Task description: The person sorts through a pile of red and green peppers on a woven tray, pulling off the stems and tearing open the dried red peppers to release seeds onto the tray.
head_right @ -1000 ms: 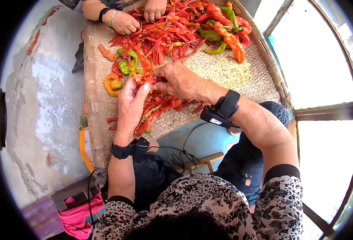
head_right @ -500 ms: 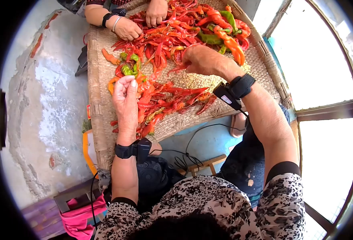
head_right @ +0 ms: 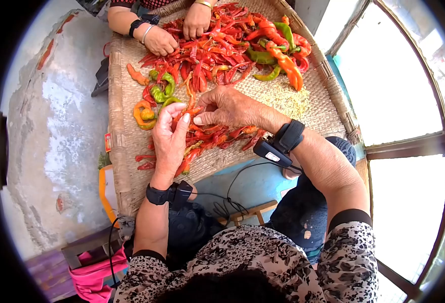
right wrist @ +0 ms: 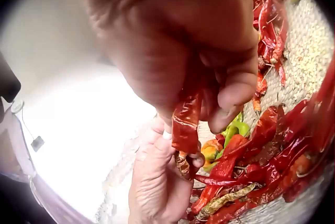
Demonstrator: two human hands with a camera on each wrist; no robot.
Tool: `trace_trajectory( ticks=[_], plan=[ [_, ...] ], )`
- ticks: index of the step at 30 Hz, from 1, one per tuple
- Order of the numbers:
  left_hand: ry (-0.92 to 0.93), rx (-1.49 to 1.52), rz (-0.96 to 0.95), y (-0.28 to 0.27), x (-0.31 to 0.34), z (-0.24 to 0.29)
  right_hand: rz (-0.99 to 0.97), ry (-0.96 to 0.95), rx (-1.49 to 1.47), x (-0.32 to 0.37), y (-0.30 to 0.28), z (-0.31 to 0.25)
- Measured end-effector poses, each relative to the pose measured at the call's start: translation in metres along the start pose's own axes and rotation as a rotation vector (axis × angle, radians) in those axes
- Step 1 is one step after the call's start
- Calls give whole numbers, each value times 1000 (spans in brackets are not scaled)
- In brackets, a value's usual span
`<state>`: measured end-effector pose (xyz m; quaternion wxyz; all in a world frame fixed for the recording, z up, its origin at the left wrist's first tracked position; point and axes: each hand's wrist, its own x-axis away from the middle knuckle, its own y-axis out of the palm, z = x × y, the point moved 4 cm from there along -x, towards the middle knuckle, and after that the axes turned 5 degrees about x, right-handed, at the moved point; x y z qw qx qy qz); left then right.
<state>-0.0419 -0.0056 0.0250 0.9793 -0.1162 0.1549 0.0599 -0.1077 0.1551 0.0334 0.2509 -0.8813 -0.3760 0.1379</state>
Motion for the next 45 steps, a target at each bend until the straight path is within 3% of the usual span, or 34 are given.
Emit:
trace_trajectory(
  ticks=[1, 3, 5, 8, 11, 13, 16, 17, 19, 20, 21, 23, 24, 25, 28, 31, 33, 37, 39, 41, 43, 45],
  plan=[
    [1, 6, 6, 0, 0, 0, -1, -1, 6, 1, 1, 0],
    [6, 12, 25, -2, 0, -3, -258, 30, -185, 3, 12, -2],
    [11, 20, 45, -2, -1, -3, -442, 286, -337, 12, 20, -5],
    [-7, 50, 45, -2, 0, -5, -491, -34, -105, 12, 27, -9],
    [-8, 66, 95, -5, -1, -8, -449, 14, -4, 7, 9, -7],
    [-77, 68, 82, -7, -1, -11, -73, 112, -217, 1, -22, -6],
    [-86, 89, 12, -3, 0, -8, 685, -87, -702, -3, -71, 3],
    [-84, 90, 14, -1, 0, -8, 812, -120, -731, -7, -78, 14],
    [133, -68, 23, 3, 0, 4, 882, 77, -450, -1, -74, 34],
    [-23, -43, -59, 2, 3, 5, 801, 114, -278, 0, -67, 39],
    [-23, -42, -58, 1, 3, 9, 718, 150, -107, 2, -59, 34],
    [-57, 2, -153, 6, 4, 11, 298, 65, -24, 0, -39, 23],
    [-55, 7, -151, 6, 3, 10, 142, 41, -120, 1, -25, 8],
    [17, -64, -206, 8, 3, 12, 138, -32, -114, 2, -12, 0],
    [112, -154, -261, 12, 6, 17, -232, 61, -204, 3, 3, -7],
    [154, -183, -234, 15, 7, 16, -216, 140, -187, 3, -3, 1],
    [147, -287, -179, 11, 5, 14, -196, 295, -232, 6, -9, 11],
    [118, -309, -64, -5, -3, 13, -277, 259, -21, 6, -27, 21],
    [-6, -191, -45, -10, -6, 8, -340, 207, 82, 3, -31, 19],
    [-128, -40, -25, -11, -8, 1, 341, 29, -390, -1, -60, 6],
    [-125, -8, -20, -10, -8, -2, 610, -7, -330, -5, -75, 10],
    [-117, 22, -16, -9, -8, -3, 518, -28, -23, -7, -61, 14]
  ],
)
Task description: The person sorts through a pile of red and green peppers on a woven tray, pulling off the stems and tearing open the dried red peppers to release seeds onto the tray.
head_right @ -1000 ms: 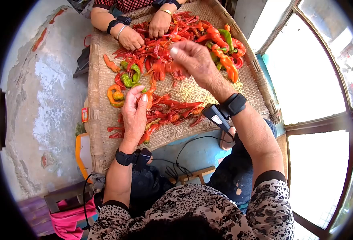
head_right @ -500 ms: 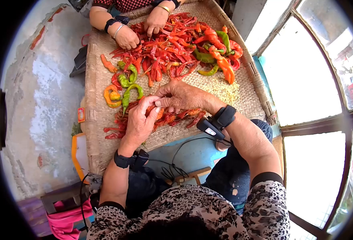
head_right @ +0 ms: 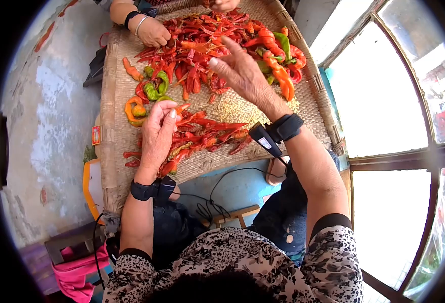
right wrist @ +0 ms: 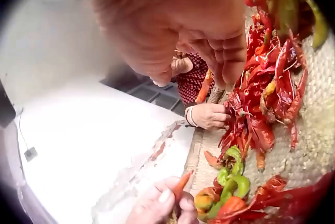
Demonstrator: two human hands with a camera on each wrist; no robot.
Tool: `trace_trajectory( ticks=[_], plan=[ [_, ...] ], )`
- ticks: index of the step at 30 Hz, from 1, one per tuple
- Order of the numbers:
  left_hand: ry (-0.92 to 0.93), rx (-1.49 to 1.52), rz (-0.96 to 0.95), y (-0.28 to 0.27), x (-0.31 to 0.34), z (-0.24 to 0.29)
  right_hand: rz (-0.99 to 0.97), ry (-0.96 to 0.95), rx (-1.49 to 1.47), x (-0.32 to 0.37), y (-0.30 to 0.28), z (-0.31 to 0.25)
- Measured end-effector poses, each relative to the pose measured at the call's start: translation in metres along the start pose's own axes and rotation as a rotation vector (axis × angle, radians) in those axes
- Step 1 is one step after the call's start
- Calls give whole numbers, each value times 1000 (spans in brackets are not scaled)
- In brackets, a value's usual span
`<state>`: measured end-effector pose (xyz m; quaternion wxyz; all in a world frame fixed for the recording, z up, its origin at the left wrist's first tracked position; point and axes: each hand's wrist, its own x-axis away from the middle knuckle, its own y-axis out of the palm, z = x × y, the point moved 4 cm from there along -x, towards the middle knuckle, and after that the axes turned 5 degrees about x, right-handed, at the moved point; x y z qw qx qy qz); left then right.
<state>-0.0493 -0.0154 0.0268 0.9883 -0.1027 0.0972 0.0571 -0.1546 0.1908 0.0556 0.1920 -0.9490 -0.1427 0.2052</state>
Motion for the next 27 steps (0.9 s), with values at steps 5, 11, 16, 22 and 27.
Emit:
trace_trajectory(
  ticks=[5, 11, 16, 22, 27],
  plan=[
    [10, -50, -143, 9, 4, -1, -495, -154, 180, 37, 58, -30],
    [56, -126, -190, -4, -3, 4, -636, 15, 88, 39, 49, -25],
    [131, -531, -71, -22, -8, 4, -998, 112, 245, 44, 36, -5],
    [99, -961, -220, -11, 0, 0, -361, 110, -17, 9, -1, -14],
    [199, -840, -175, -11, -1, -2, 5, 60, 190, 9, -12, 9]
  ],
)
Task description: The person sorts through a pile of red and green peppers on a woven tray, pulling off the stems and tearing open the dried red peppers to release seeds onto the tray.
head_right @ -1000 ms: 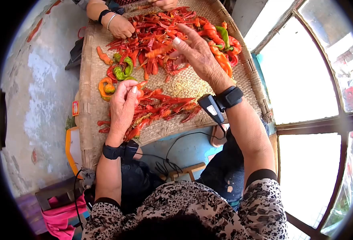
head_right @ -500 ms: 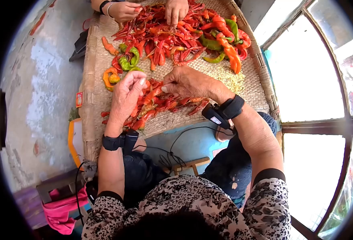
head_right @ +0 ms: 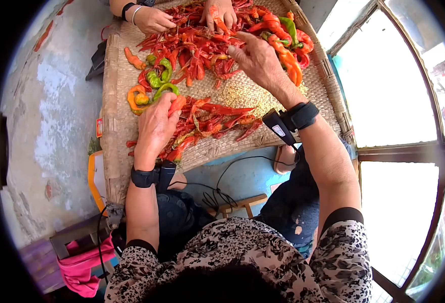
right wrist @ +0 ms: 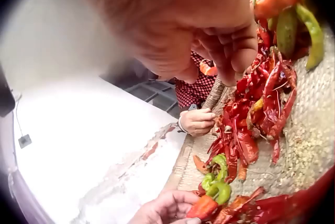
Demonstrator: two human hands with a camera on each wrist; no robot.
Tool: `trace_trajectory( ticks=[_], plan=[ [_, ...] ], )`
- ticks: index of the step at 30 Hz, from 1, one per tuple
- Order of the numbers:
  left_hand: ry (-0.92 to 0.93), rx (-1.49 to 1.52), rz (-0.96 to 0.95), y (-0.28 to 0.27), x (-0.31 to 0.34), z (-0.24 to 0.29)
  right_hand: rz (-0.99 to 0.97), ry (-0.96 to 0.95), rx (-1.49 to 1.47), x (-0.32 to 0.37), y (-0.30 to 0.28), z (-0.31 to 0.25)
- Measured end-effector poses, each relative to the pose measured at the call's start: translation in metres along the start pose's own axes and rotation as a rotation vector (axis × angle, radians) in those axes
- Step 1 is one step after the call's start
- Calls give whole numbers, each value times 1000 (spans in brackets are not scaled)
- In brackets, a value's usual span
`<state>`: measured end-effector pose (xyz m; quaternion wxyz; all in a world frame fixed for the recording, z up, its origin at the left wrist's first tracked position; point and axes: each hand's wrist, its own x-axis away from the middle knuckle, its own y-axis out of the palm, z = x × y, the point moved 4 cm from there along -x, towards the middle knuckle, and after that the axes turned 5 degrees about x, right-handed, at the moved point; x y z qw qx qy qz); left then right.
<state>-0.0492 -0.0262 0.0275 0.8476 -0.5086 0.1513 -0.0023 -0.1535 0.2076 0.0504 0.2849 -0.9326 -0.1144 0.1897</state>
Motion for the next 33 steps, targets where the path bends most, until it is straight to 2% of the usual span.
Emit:
trace_trajectory(
  ticks=[1, 3, 5, 7, 9, 11, 15, 17, 19, 20, 23, 24, 25, 27, 28, 29, 31, 33],
  plan=[
    [2, 0, -2, 0, -1, 1, -86, -39, 220, 4, 8, 3],
    [30, 27, 154, -8, -3, 8, -323, -126, 50, 15, 32, -3],
    [54, 58, 150, -10, -1, 19, -401, -143, -39, 27, 47, -24],
    [215, 145, 108, -5, 0, 31, -455, -127, -199, 36, 63, -31],
    [219, 159, 92, 3, 2, 33, -486, -110, -199, 34, 69, -30],
    [188, 243, 72, 8, 3, 30, -600, 145, -312, 31, 73, -20],
    [196, 267, 84, 6, 3, 32, -484, 211, -473, 28, 70, -20],
    [162, 265, 53, 4, 4, 29, -501, 185, -486, 22, 67, -19],
    [93, 107, 53, 3, 4, 24, -466, 167, -515, 13, 50, -22],
    [-35, 67, 2, 3, 3, 22, -325, 145, -647, 4, 40, -14],
    [21, -44, 22, 8, 4, 17, 46, -23, -911, -17, 10, -4],
    [5, -43, 37, 9, 4, 21, -86, 162, -933, -10, 4, -10],
    [10, -45, 34, 10, 3, 20, -80, 161, -935, -8, 7, -5],
    [88, -22, -133, 21, 5, 18, -120, 141, -481, -2, 18, 2],
    [177, -50, -58, 22, 5, 20, -280, 117, -427, 3, 25, -1],
    [178, -50, -60, 24, 5, 19, -401, 104, -292, 8, 34, -2],
    [175, 58, -98, 24, 4, 21, -534, -49, 91, 16, 51, -12],
    [153, 100, -108, 23, 4, 24, -422, -420, 311, 32, 68, -19]
  ],
)
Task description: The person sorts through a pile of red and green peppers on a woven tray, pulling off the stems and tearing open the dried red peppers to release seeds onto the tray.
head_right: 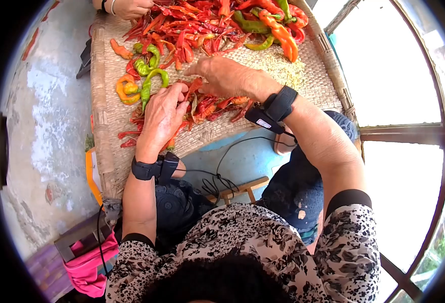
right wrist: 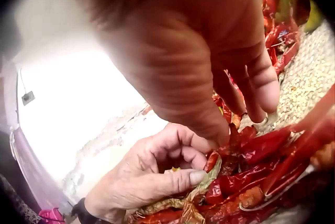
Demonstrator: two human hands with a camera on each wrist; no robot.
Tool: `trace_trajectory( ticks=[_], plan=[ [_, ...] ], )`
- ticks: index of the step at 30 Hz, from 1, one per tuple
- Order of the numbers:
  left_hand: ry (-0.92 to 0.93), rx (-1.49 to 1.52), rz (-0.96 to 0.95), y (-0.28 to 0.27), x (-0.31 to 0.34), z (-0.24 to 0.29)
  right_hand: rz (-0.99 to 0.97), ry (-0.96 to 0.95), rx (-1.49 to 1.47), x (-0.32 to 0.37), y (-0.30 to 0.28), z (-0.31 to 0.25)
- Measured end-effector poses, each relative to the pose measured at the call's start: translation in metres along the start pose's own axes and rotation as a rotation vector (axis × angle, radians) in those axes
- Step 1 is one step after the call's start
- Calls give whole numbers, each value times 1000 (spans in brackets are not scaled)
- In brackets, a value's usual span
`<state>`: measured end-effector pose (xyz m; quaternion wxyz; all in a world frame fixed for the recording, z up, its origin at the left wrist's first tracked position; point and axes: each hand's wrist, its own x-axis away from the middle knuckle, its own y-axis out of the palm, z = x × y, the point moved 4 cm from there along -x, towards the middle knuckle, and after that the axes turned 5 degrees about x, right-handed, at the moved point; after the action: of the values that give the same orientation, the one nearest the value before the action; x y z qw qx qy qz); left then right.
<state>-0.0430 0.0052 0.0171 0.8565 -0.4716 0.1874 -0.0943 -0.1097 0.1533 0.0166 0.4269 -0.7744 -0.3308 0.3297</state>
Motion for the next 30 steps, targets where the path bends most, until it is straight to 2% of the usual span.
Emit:
trace_trajectory(
  ticks=[1, 4, 8, 9, 10, 12, 14, 15, 16, 17, 18, 20, 21, 22, 24, 25, 26, 28, 30],
  plan=[
    [-25, 42, -1, 0, 0, 0, -140, 25, -55, 4, 7, -2],
    [-53, 138, 5, 0, 0, 0, -154, 24, -69, 2, 17, -9],
    [-48, 147, 111, -5, -2, 2, 45, 27, -2, -1, -2, -8],
    [24, 82, 260, -12, -4, 4, 123, 26, 21, 0, -6, -2],
    [97, 16, 409, -18, -4, 8, 122, 25, 21, 0, -7, 3],
    [145, -1, 452, -25, -2, 13, 114, 186, -14, -1, -10, 20],
    [64, 154, 223, -17, -1, 14, 133, 235, -53, 0, -13, 27],
    [2, 210, 74, -9, -1, 13, 68, 313, -164, 0, -14, 29],
    [2, 211, 76, -5, 1, 14, 1, 390, -275, 0, -15, 31],
    [91, 121, 40, 1, 2, 18, -51, 340, -176, -2, -20, 28],
    [179, 29, 5, 6, 4, 20, -51, 336, -173, -6, -24, 29],
    [207, -15, -35, 12, 7, 15, 10, 415, -389, -13, -34, 37],
    [204, -40, -73, 14, 8, 15, 109, 420, -473, -14, -51, 37],
    [201, -63, -108, 16, 8, 14, 423, 277, -727, -20, -55, 42],
    [208, -49, -87, 17, 7, 14, 477, 315, -919, -18, -71, 40],
    [183, -48, -92, 17, 6, 12, 623, 97, -646, -21, -66, 44],
    [158, -48, -97, 17, 5, 10, 538, 241, -561, -14, -57, 46],
    [150, -11, -83, 10, 4, 13, 46, 370, -292, -14, -32, 44],
    [143, 28, -70, 6, 3, 13, -137, 94, -146, -6, -14, 24]
  ],
)
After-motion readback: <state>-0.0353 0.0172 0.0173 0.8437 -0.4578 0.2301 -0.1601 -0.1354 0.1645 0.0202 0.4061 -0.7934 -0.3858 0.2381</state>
